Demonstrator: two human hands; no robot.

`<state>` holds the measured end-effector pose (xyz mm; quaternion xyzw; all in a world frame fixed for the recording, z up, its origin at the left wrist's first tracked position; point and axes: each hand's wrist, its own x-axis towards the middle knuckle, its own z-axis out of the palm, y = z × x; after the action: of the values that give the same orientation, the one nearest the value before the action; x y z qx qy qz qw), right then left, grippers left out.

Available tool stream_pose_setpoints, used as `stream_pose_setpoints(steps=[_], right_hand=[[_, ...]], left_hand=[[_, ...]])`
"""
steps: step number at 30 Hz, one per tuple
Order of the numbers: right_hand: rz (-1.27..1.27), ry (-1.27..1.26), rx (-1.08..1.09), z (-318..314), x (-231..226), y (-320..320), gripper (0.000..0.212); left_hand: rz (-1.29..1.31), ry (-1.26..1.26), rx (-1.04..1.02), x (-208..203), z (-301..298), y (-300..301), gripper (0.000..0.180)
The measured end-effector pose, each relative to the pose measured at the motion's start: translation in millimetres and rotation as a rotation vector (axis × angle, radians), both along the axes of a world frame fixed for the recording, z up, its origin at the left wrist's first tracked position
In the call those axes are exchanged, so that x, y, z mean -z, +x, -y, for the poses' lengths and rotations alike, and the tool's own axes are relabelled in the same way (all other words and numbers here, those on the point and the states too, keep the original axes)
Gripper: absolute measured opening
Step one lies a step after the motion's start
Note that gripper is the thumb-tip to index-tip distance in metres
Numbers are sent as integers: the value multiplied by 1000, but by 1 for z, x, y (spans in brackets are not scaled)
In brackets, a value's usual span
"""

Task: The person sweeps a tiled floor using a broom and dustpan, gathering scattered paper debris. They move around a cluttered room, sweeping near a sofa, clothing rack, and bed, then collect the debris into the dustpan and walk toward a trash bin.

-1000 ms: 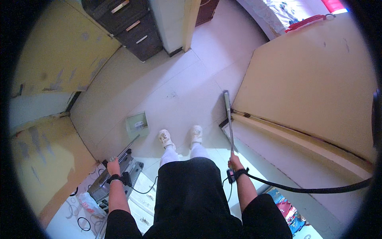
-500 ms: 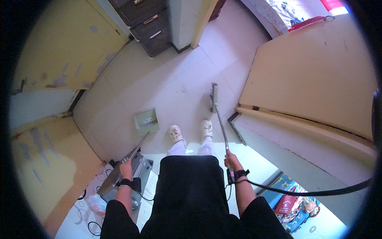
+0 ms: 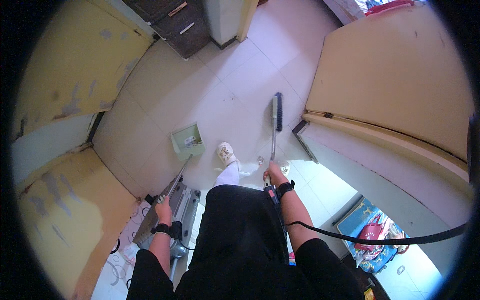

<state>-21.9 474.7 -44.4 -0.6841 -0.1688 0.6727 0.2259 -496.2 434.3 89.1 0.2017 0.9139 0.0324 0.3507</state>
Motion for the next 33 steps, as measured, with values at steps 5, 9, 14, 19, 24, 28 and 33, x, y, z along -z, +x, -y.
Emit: stream_pose_setpoints(steps=[5,9,14,19,24,28,33], right_hand=[[-121,-433,360,17,-64,20,40],[-225,-537,535,26,-117,51,45],[17,-354,394,-5,-88,76,41],[278,-202,-20,-47,-2,72,44],[253,154,-522,-38,35,13,56],[34,-70,-285,-19,-15,-1,40],[-264,-483,201,-5,-100,47,36]], left_hand=[[45,-44,-27,-3,-4,2,40],[-12,2,-36,7,3,1,40],[-24,162,-10,5,10,1,41],[-64,136,102,-2,2,8,40],[-172,122,94,-15,-6,20,37],[-193,114,159,-25,-8,26,38],[-282,168,147,-13,3,25,45]])
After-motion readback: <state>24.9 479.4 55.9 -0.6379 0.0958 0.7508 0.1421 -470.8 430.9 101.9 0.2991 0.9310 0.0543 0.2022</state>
